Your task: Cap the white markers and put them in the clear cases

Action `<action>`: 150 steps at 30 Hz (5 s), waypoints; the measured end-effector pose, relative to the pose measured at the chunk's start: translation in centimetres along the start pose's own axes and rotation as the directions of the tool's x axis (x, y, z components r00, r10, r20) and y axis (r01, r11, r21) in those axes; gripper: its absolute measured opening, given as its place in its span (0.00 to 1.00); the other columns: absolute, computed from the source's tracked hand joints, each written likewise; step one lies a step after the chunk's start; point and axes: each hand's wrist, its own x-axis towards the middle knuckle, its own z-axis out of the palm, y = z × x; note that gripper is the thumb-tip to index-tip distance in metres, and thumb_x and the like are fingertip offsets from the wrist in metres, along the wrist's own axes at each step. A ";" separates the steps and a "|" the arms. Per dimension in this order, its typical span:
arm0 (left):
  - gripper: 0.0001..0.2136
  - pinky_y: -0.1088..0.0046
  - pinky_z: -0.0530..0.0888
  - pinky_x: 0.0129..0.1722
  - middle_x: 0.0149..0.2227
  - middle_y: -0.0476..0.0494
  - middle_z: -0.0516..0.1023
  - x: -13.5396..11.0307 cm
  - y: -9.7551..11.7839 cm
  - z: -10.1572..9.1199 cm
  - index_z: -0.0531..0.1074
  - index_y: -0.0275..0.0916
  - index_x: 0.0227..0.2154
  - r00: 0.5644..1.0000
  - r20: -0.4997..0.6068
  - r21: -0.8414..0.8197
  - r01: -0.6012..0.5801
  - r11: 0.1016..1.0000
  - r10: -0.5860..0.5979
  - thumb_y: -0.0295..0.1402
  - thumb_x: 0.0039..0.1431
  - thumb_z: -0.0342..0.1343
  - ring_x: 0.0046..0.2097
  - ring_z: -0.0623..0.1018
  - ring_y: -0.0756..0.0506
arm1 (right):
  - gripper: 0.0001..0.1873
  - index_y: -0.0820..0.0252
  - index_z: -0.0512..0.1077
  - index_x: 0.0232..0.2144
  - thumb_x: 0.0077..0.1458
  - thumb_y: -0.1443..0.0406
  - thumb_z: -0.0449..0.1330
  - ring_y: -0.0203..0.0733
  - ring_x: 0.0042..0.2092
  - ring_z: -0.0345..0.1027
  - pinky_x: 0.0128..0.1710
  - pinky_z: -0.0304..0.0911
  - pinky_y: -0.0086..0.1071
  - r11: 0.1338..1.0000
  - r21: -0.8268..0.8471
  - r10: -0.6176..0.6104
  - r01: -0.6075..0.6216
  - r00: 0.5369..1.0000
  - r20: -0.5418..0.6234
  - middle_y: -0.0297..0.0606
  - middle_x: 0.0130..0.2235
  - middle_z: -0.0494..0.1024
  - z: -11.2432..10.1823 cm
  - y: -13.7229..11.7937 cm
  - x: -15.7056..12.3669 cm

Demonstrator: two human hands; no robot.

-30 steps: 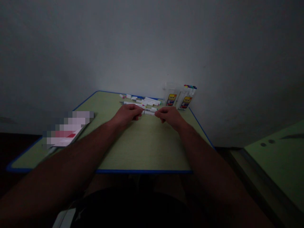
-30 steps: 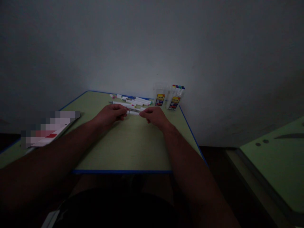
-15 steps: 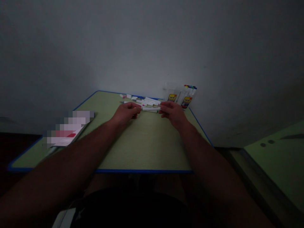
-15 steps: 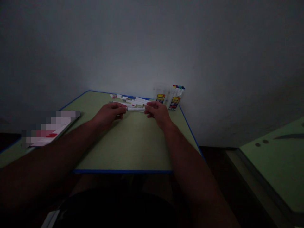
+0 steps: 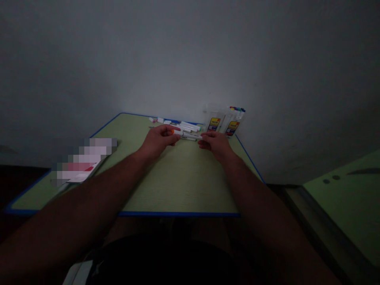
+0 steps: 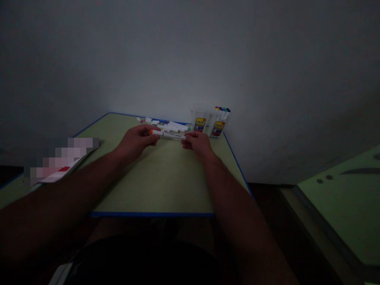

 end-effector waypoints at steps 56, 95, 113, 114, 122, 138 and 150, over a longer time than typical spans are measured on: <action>0.10 0.71 0.67 0.27 0.21 0.49 0.75 -0.3 0.8 -0.3 0.80 0.37 0.32 0.998 -0.011 0.338 0.059 0.939 -0.059 0.27 0.43 0.70 0.24 0.71 0.49 | 0.13 0.61 0.76 0.32 0.41 0.65 0.71 0.32 0.24 0.67 0.26 0.66 0.30 0.958 -0.123 -0.232 0.259 0.952 0.199 0.30 0.23 0.75 0.0 0.1 -0.8; 0.09 0.72 0.71 0.26 0.24 0.50 0.77 0.2 -0.1 -0.3 0.77 0.38 0.31 0.999 -0.019 0.263 -0.039 0.964 0.045 0.27 0.44 0.68 0.24 0.73 0.50 | 0.13 0.61 0.77 0.36 0.46 0.64 0.69 0.32 0.22 0.66 0.23 0.65 0.28 0.918 -0.249 -0.285 0.309 0.950 0.128 0.30 0.23 0.74 -0.7 1.2 0.5; 0.06 0.71 0.68 0.26 0.22 0.50 0.75 0.9 -1.1 -1.2 0.78 0.39 0.29 0.995 -0.095 0.377 0.030 0.926 0.007 0.28 0.45 0.66 0.24 0.72 0.49 | 0.15 0.60 0.75 0.35 0.42 0.64 0.70 0.32 0.24 0.67 0.25 0.68 0.29 0.921 -0.180 -0.330 0.345 0.938 0.111 0.30 0.26 0.75 -0.6 0.7 0.0; 0.06 0.70 0.68 0.26 0.23 0.50 0.76 0.9 -1.3 -1.3 0.78 0.40 0.29 0.995 -0.096 0.390 0.039 0.920 -0.002 0.27 0.44 0.66 0.24 0.72 0.49 | 0.16 0.59 0.75 0.35 0.41 0.62 0.71 0.32 0.25 0.67 0.26 0.68 0.29 0.917 -0.150 -0.351 0.370 0.926 0.136 0.29 0.27 0.75 -0.4 0.6 -0.2; 0.08 0.70 0.66 0.27 0.23 0.49 0.77 1.0 -1.8 -1.5 0.78 0.41 0.25 0.997 -0.072 0.451 0.027 0.892 0.006 0.24 0.39 0.66 0.26 0.72 0.47 | 0.17 0.56 0.76 0.34 0.39 0.60 0.72 0.32 0.27 0.66 0.28 0.69 0.30 0.896 -0.070 -0.407 0.439 0.873 0.267 0.27 0.27 0.71 0.3 0.0 -1.3; 0.04 0.68 0.78 0.40 0.35 0.41 0.82 0.7 0.0 -0.6 0.77 0.36 0.29 0.967 -0.007 -0.198 0.247 0.949 -0.253 0.23 0.50 0.64 0.36 0.79 0.47 | 0.09 0.60 0.76 0.28 0.47 0.61 0.69 0.31 0.22 0.64 0.23 0.59 0.27 0.827 -0.422 -0.293 0.372 0.925 0.242 0.31 0.22 0.74 0.1 0.9 -0.6; 0.09 0.65 0.78 0.42 0.35 0.44 0.83 0.4 0.2 -0.3 0.71 0.40 0.30 0.993 -0.034 -0.181 0.107 0.978 -0.115 0.33 0.52 0.66 0.40 0.81 0.45 | 0.09 0.61 0.78 0.28 0.53 0.59 0.67 0.31 0.22 0.65 0.26 0.61 0.27 0.799 -0.456 -0.284 0.391 0.915 0.286 0.32 0.22 0.75 0.4 0.5 -1.2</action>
